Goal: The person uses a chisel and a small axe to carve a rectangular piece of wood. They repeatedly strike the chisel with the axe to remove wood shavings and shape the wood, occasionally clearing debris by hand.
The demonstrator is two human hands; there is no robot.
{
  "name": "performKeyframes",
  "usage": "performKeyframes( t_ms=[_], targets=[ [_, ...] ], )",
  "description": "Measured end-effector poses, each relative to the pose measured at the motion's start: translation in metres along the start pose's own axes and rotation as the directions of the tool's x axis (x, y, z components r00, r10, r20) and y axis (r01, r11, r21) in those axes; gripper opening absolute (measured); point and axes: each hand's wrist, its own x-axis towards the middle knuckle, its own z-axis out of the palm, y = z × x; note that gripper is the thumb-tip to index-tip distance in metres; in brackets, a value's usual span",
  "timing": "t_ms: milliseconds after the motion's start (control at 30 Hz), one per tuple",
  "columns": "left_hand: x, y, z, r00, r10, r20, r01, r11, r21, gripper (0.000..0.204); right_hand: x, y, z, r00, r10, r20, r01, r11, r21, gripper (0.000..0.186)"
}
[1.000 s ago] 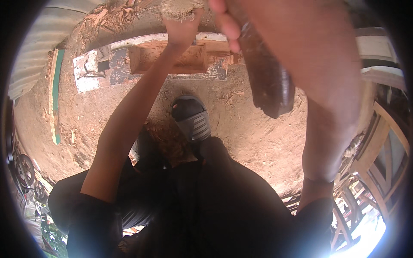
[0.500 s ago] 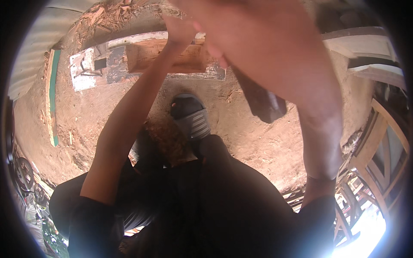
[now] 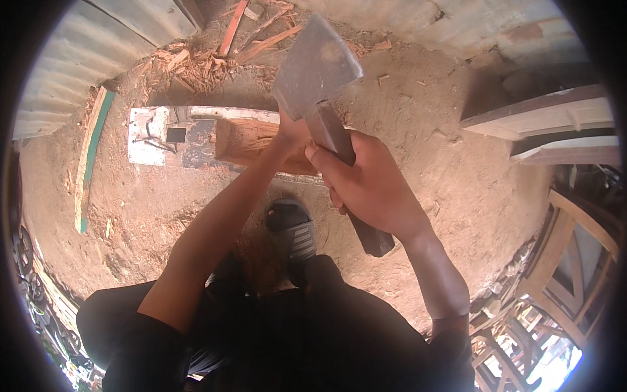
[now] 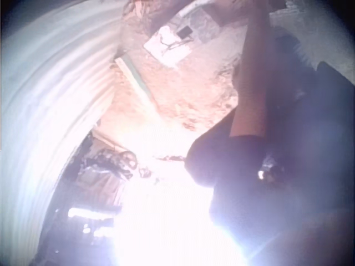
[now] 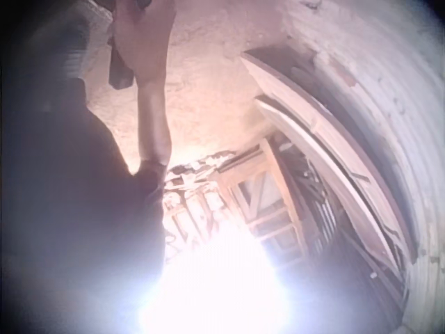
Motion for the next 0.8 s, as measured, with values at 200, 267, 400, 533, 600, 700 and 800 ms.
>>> performKeyframes(
  t_ms=[200, 267, 400, 533, 600, 700, 800],
  targets=[
    [-0.011, -0.01, 0.017, 0.972, -0.201, -0.121, 0.156, 0.94, -0.304, 0.041, -0.025, -0.039, -0.008, 0.91, -0.207, -0.359, 0.266, 0.956, 0.125, 0.033],
    [-0.013, -0.012, 0.019, 0.967, -0.22, -0.128, 0.172, 0.936, -0.306, 0.042, -0.032, -0.052, -0.015, 0.831, -0.344, -0.437, 0.463, 0.863, 0.2, 0.033],
    [-0.015, -0.011, 0.025, 0.983, -0.113, -0.145, 0.102, 0.992, -0.078, 0.042, -0.007, -0.016, -0.008, 0.698, -0.47, -0.541, 0.572, 0.82, 0.025, 0.028],
    [-0.018, -0.012, 0.012, 0.986, -0.143, -0.091, 0.123, 0.972, -0.198, 0.039, -0.004, 0.008, -0.004, 0.994, 0.069, -0.089, -0.07, 0.998, -0.005, 0.026],
    [-0.013, -0.003, 0.014, 0.983, -0.142, -0.119, 0.127, 0.984, -0.122, 0.038, -0.015, -0.005, 0.003, 0.988, 0.05, -0.145, -0.032, 0.992, 0.122, 0.025],
    [-0.01, 0.0, 0.016, 0.984, -0.13, -0.121, 0.137, 0.989, 0.058, 0.04, -0.029, -0.018, 0.004, 0.913, -0.173, -0.368, 0.205, 0.977, 0.049, 0.027],
    [-0.015, -0.007, 0.038, 0.98, -0.166, -0.108, 0.18, 0.975, 0.133, 0.045, -0.062, -0.043, -0.011, 0.829, -0.28, -0.484, 0.436, 0.866, 0.244, 0.031]
  ],
)
